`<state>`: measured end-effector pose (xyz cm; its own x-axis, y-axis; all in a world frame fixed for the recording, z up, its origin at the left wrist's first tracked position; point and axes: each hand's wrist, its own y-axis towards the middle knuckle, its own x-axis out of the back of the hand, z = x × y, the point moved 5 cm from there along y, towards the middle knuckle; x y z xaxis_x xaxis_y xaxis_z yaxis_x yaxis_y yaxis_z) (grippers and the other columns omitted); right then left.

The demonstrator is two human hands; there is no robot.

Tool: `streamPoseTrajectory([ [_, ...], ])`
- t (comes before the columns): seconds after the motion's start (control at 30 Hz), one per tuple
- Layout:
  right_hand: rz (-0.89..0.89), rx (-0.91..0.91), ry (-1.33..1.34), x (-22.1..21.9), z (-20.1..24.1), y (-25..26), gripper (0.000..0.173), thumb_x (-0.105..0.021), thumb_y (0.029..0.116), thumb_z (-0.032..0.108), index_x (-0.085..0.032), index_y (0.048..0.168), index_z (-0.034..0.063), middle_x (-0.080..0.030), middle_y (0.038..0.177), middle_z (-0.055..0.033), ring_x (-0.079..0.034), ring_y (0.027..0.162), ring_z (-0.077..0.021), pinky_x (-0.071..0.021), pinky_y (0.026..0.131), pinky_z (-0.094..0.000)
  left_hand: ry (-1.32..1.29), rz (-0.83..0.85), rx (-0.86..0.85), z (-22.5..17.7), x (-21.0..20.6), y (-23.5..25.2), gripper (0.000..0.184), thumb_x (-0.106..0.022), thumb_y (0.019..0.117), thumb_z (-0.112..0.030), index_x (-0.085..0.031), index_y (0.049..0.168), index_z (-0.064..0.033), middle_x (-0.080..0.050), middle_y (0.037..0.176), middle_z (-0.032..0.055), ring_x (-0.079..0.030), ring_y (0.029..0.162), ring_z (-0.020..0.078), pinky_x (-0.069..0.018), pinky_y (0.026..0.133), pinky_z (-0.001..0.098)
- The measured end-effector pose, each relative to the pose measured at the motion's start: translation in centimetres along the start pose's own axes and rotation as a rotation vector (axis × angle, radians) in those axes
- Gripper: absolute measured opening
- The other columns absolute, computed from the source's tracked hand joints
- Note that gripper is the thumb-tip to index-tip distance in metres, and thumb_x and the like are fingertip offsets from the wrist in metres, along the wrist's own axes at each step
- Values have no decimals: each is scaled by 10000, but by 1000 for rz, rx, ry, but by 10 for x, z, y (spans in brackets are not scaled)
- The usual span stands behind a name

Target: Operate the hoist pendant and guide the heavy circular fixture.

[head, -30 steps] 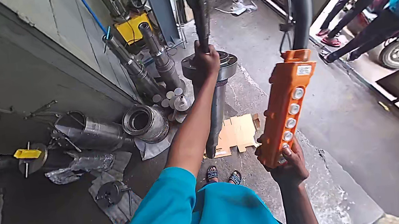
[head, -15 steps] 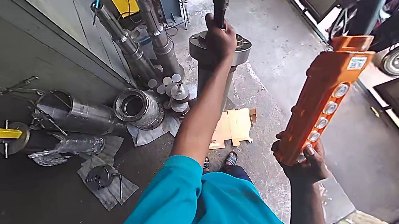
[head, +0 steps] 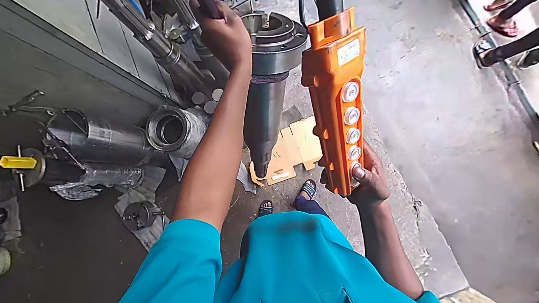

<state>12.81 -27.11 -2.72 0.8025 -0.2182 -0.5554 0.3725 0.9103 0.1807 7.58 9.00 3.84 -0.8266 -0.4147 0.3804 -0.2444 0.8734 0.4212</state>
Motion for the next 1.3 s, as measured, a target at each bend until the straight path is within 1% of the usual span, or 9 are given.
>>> streamPoseTrajectory([
  [0.07,20,-10,-7,20,11,12,696,-758,866,508,-508,1415,162,-695,1098,-91,-715,813,-193,-627,627,-354,7,-63,3,-4,-7,3,329,-546,983,-131,-593,1259,41,-703,974,90,-688,911,163,-550,829,320],
  [0.23,34,-1,-26,62,35,38,701,-762,874,499,-478,1417,158,-687,1130,-80,-717,863,-200,-633,671,-362,109,-177,22,-3,-14,9,228,-561,978,-133,-657,1135,1,-703,862,43,-698,831,133,-558,753,308],
  [0.33,41,17,2,78,43,54,687,-757,879,472,-452,1409,159,-673,1133,-87,-714,864,-208,-632,677,-363,80,-213,32,-4,-17,13,230,-579,967,-108,-650,1146,18,-694,894,54,-680,853,124,-542,781,290],
  [0.47,23,24,7,91,46,60,649,-738,889,454,-445,1395,171,-661,1141,-87,-707,885,-217,-627,689,-366,55,-228,51,1,-22,19,173,-581,931,-70,-641,1080,-4,-667,830,35,-670,806,119,-540,740,295],
  [0.63,24,-4,50,94,44,58,660,-714,902,474,-423,1420,186,-649,1155,-98,-700,876,-216,-618,677,-343,14,-220,48,4,-29,27,187,-560,958,-37,-630,1119,26,-673,878,76,-673,839,149,-544,765,295],
  [0.73,42,-5,94,94,42,58,677,-694,906,476,-403,1433,166,-642,1166,-111,-698,889,-227,-616,692,-360,-1,-183,65,6,-34,31,140,-551,963,-41,-630,1066,11,-657,833,63,-667,800,146,-546,739,301],
  [0.93,73,3,112,88,40,62,711,-727,889,489,-431,1426,129,-662,1136,-125,-709,857,-228,-626,672,-370,28,-224,10,5,-34,32,185,-575,933,-65,-635,1089,13,-664,839,43,-665,797,113,-539,737,287],
  [1.1,107,-15,59,84,43,65,704,-720,887,480,-450,1445,146,-670,1121,-97,-700,822,-181,-618,632,-327,24,-206,16,6,-24,27,277,-547,979,-105,-627,1204,35,-703,946,64,-683,886,125,-547,794,279],
  [1.3,133,-28,39,101,50,72,694,-721,892,488,-474,1442,145,-684,1141,-100,-715,802,-187,-628,598,-329,-17,-129,52,12,-17,28,311,-560,1003,-153,-610,1233,52,-696,949,77,-669,878,123,-536,810,286],
])
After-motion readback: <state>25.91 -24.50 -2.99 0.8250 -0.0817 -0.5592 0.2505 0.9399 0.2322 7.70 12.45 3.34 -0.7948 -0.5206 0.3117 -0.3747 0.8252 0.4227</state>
